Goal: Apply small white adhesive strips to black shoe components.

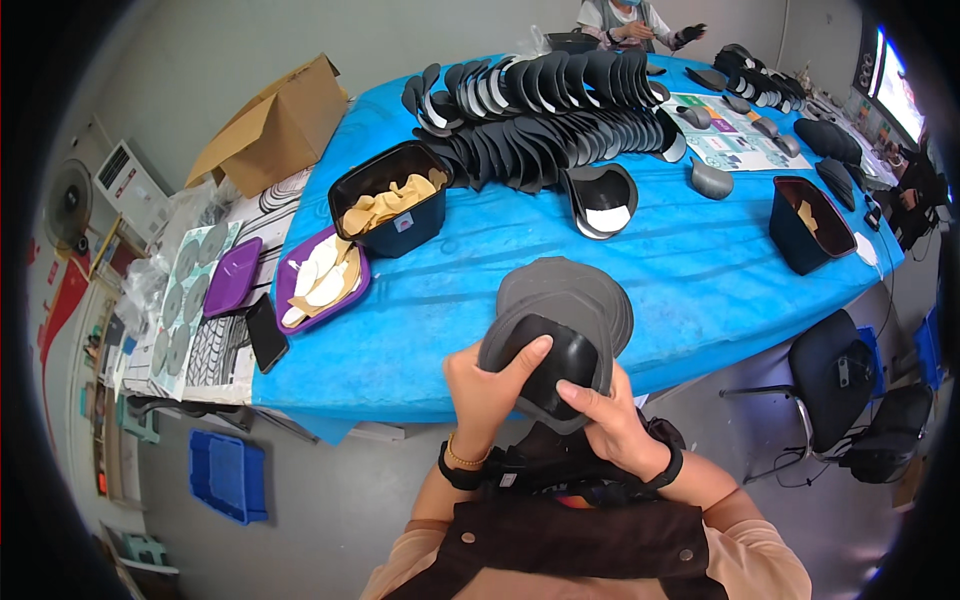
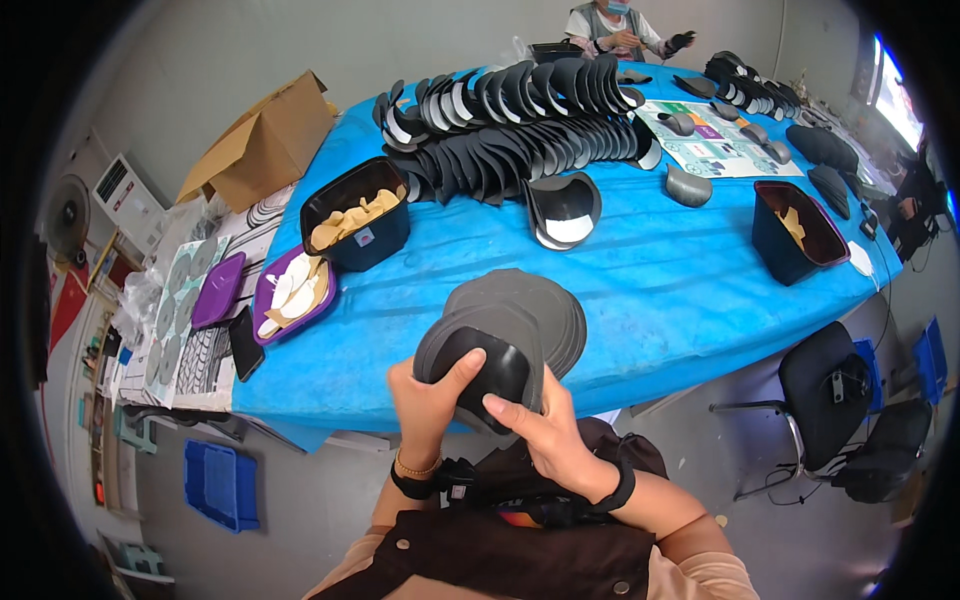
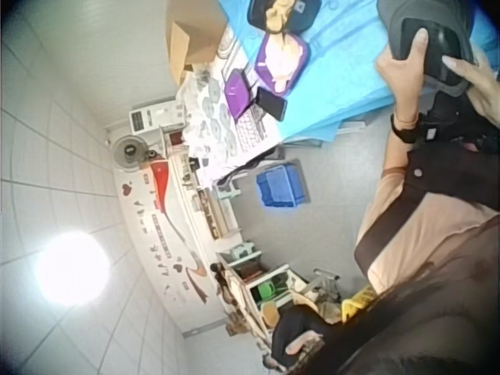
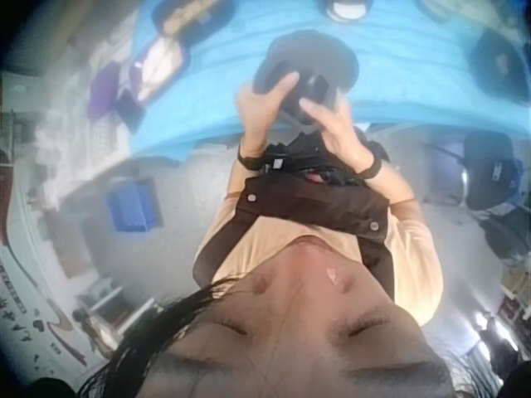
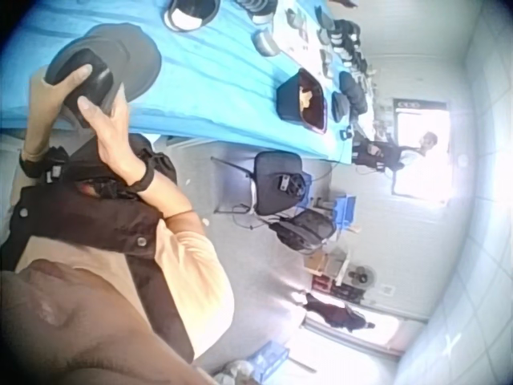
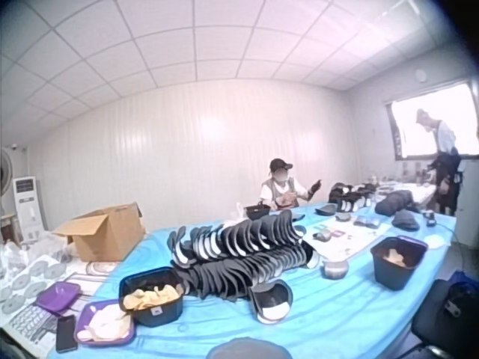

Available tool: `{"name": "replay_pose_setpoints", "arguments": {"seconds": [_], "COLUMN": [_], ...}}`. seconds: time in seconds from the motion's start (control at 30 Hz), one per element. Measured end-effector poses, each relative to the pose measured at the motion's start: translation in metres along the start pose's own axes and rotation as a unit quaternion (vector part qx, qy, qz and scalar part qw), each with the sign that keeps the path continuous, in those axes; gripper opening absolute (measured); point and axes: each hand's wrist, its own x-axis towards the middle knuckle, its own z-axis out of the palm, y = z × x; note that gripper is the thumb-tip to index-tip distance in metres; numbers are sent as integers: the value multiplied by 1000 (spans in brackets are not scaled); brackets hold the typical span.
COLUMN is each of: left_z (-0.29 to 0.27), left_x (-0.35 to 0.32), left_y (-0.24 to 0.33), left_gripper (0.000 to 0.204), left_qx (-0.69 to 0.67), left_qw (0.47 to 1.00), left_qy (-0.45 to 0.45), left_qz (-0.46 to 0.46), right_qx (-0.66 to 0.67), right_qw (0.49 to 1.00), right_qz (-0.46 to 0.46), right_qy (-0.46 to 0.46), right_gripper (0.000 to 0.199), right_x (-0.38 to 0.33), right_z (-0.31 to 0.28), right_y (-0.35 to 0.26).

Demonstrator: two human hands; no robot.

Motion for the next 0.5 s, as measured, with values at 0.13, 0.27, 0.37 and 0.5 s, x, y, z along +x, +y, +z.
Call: {"name": "replay_pose_setpoints", "arguments": {"seconds": [0.13, 0.27, 0.37, 0.5], "left_z": [9, 12, 0, -11], "left_x": [-3, -11, -16, -22], "left_y": [-6, -3, 1, 3], "left_gripper": [27, 24, 24, 27], "left_qx": [9, -41, 25, 148], "left_qw": [1000, 998, 996, 987], "left_qy": [15, 45, 53, -17], "left_qz": [-16, 13, 69, 66], "right_qx": [20, 25, -47, -7], "right_qw": [999, 999, 998, 984], "right_qz": [-18, -26, -38, -129], "right_qy": [-30, -1, -7, -125], "right_gripper": [69, 69, 69, 69], "right_x": [3, 6, 2, 1], "right_z": [4, -1, -4, -4], "right_y": [-2, -15, -18, -17]}}
